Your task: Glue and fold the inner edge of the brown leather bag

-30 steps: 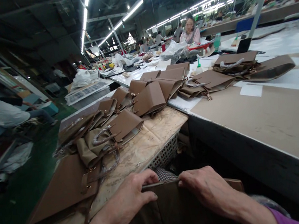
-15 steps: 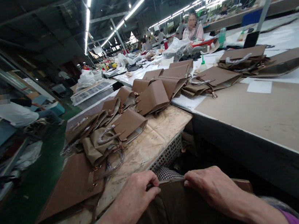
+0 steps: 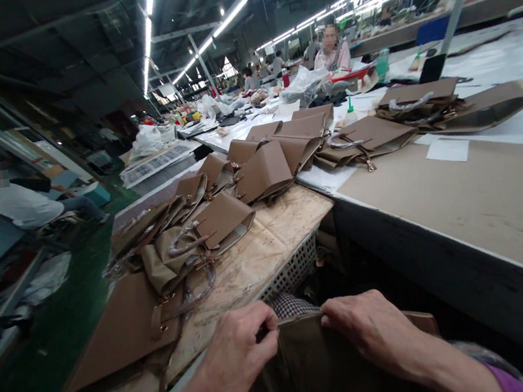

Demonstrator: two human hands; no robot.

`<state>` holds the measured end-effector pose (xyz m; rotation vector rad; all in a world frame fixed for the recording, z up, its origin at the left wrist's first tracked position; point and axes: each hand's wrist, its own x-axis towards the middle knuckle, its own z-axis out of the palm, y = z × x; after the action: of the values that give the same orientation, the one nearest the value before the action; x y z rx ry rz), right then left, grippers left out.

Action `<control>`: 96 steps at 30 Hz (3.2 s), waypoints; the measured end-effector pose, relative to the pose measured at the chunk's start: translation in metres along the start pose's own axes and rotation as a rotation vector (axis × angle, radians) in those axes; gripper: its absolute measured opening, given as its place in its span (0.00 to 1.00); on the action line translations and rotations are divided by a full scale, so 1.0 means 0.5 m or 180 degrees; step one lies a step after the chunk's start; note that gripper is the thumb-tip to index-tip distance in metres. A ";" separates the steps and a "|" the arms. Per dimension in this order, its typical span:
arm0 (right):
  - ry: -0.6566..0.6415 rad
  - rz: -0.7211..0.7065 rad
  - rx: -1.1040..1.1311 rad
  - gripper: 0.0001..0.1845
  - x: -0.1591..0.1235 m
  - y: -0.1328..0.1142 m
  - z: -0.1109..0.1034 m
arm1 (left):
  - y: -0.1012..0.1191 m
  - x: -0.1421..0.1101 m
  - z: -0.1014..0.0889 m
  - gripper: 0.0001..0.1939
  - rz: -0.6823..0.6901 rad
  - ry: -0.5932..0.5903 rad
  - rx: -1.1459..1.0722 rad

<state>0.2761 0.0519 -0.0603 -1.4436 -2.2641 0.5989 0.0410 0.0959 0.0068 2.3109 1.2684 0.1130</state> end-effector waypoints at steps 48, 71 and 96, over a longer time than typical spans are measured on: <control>0.0303 -0.0303 0.0040 0.09 0.039 -0.043 0.046 | -0.002 0.010 0.001 0.10 -0.0322 -0.0306 -0.0934; 0.1306 -0.0724 -0.0701 0.07 0.049 -0.057 0.116 | -0.004 0.011 0.008 0.09 -0.0449 -0.0168 -0.1057; 0.0614 -0.0101 0.0365 0.14 0.047 -0.036 0.073 | -0.021 -0.015 -0.012 0.10 -0.0474 0.0095 -0.0322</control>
<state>0.2337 0.0613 -0.0788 -1.3468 -2.0654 0.5452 0.0271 0.0969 0.0085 2.1296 1.4118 0.1576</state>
